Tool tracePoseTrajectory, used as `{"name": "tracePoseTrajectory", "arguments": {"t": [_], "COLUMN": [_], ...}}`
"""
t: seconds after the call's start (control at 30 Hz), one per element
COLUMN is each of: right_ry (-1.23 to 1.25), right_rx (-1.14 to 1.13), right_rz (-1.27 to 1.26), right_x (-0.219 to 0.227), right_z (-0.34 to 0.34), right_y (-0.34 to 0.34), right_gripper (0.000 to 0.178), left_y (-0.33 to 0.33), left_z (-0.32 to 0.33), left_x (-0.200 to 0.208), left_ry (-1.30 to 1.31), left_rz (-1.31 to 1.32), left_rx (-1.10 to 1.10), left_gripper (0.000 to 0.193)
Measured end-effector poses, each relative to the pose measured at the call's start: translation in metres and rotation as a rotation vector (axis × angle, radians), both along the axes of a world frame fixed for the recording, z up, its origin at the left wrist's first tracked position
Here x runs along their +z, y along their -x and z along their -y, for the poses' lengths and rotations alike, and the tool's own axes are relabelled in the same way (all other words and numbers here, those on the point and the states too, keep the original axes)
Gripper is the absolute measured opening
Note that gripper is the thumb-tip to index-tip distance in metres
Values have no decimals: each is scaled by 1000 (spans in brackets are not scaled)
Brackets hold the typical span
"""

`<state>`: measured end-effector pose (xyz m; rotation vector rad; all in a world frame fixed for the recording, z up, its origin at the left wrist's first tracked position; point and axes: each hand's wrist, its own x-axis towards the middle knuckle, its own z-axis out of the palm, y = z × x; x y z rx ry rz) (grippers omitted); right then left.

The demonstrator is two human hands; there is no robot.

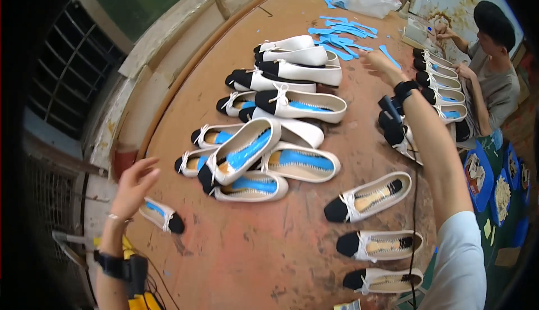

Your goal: Assembling shoe insoles and attaching decorative elements to footwear.

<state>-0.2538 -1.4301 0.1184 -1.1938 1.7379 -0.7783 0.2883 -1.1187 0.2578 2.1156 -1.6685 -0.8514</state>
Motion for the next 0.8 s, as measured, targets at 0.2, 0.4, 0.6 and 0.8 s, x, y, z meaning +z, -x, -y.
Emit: {"name": "tracePoseTrajectory", "arguments": {"t": [0.2, 0.4, 0.6, 0.8], "right_ry": [410, 329, 338, 341], "right_rx": [173, 377, 625, 736], "right_rz": [-86, 207, -80, -194], "right_x": [-68, -97, -89, -75], "right_z": [93, 153, 157, 126], "right_y": [-60, -104, -92, -111], "right_gripper": [62, 71, 70, 61], "left_y": [-2, 28, 40, 41], "left_z": [135, 205, 226, 235], "left_x": [-166, -218, -219, -230], "left_ry": [111, 27, 79, 286], "left_rz": [-217, -244, -68, 380], "left_rx": [-151, -164, -220, -628], "left_gripper": [58, 79, 83, 51]}}
